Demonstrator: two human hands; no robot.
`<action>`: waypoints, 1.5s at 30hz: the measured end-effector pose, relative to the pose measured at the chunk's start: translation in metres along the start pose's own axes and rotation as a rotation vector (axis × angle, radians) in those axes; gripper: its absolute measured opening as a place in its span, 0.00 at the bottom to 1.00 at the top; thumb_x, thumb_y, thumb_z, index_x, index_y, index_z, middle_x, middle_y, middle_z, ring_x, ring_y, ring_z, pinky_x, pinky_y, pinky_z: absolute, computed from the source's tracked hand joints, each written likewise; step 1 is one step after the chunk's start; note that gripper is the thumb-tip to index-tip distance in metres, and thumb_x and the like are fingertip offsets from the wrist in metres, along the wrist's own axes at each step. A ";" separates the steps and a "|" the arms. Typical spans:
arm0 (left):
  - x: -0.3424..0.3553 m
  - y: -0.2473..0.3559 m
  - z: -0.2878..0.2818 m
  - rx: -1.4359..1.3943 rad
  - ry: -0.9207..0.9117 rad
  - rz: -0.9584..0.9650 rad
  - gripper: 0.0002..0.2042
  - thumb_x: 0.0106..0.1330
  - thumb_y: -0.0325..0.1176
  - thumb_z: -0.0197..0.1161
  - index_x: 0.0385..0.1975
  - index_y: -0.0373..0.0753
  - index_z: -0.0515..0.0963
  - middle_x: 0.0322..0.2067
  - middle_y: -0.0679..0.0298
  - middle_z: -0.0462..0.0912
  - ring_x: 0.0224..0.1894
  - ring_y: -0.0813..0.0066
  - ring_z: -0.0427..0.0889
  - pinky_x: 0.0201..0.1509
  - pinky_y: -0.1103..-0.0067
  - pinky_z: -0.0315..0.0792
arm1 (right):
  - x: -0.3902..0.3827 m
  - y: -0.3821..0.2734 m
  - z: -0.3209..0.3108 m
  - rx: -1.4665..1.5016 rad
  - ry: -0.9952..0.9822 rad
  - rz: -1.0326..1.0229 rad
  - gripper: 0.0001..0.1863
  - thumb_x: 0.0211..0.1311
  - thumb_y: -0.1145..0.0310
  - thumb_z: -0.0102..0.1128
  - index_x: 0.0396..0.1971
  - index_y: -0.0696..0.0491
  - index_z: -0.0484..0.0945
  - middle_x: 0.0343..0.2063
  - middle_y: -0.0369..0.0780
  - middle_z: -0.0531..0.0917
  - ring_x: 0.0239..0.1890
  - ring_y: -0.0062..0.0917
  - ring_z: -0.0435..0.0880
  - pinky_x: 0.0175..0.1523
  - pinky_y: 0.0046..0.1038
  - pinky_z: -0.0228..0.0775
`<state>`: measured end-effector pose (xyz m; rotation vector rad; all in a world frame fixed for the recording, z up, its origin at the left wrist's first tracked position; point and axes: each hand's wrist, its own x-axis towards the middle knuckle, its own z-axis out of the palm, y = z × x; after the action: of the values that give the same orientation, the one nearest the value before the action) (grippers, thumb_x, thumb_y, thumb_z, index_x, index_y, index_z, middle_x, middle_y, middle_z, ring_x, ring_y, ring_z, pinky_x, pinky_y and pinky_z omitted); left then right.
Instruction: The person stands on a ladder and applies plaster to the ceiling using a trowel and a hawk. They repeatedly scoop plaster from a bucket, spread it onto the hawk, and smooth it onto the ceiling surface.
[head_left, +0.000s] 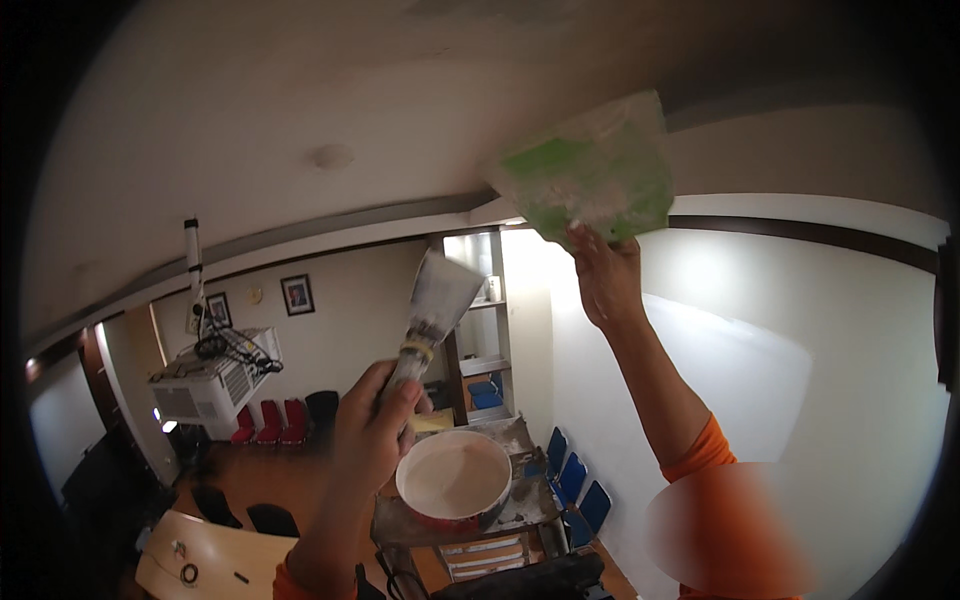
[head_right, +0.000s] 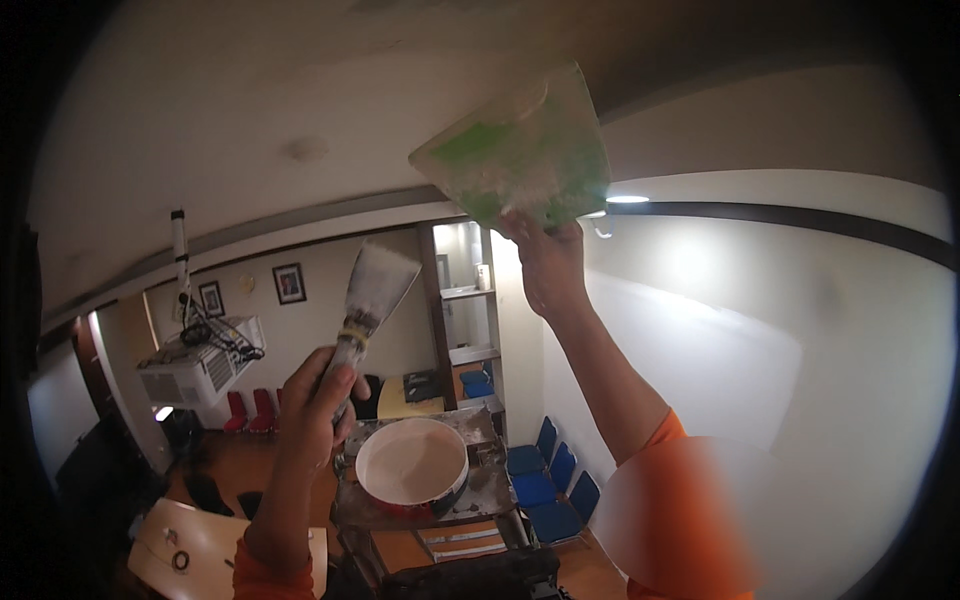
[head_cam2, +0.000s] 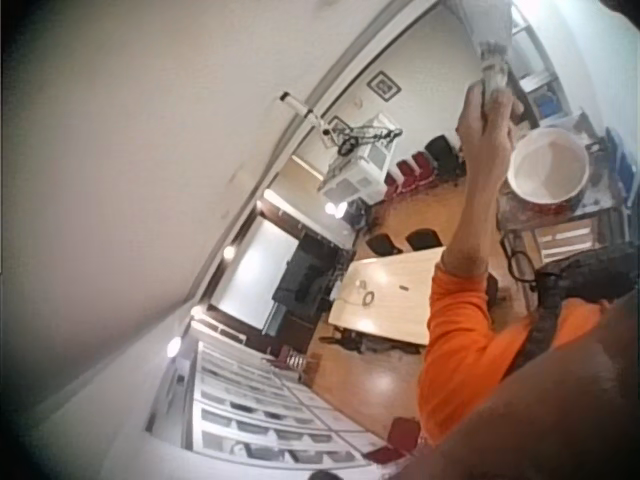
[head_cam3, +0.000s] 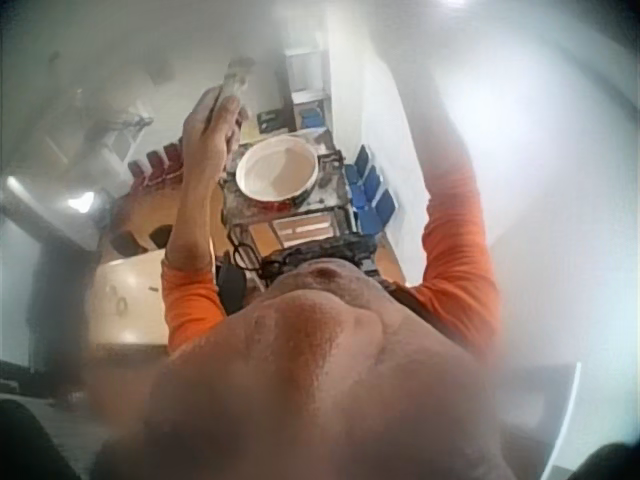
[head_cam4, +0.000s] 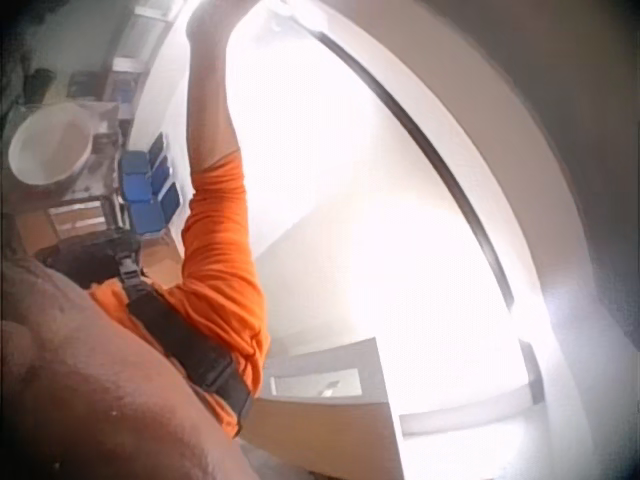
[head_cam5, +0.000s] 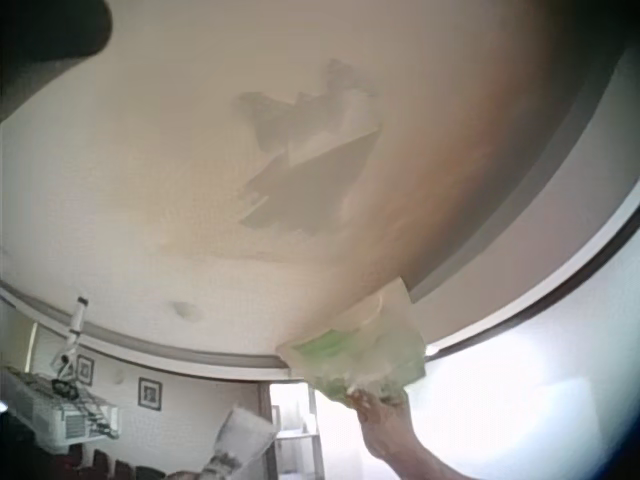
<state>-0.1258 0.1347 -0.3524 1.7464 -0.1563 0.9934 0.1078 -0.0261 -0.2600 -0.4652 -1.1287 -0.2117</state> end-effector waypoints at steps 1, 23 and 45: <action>0.004 0.001 0.002 -0.023 -0.001 0.009 0.15 0.70 0.39 0.53 0.44 0.32 0.72 0.25 0.64 0.75 0.10 0.88 0.63 0.11 0.88 0.53 | -0.010 0.004 0.000 -0.001 -0.034 0.003 0.11 0.60 0.80 0.59 0.43 0.58 0.77 0.41 0.38 0.80 0.43 0.21 0.79 0.52 0.28 0.74; 0.009 -0.005 -0.015 -0.138 -0.047 -0.064 0.11 0.71 0.36 0.55 0.39 0.33 0.75 0.21 0.70 0.72 0.12 0.93 0.60 0.13 0.89 0.53 | -0.043 0.038 0.001 -0.846 -0.469 -0.326 0.14 0.60 0.78 0.58 0.47 0.55 0.80 0.39 0.43 0.83 0.40 0.30 0.82 0.44 0.30 0.76; 0.048 -0.046 -0.043 0.506 0.264 0.493 0.14 0.66 0.32 0.61 0.51 0.39 0.75 0.33 0.63 0.80 0.30 0.78 0.76 0.34 0.80 0.71 | -0.088 0.024 0.003 -0.029 -0.015 0.797 0.14 0.63 0.70 0.56 0.45 0.62 0.72 0.33 0.43 0.82 0.28 0.25 0.83 0.27 0.24 0.73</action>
<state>-0.0937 0.2068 -0.3498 2.0532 -0.1809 1.7307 0.0782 -0.0093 -0.3443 -0.9038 -0.8793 0.4717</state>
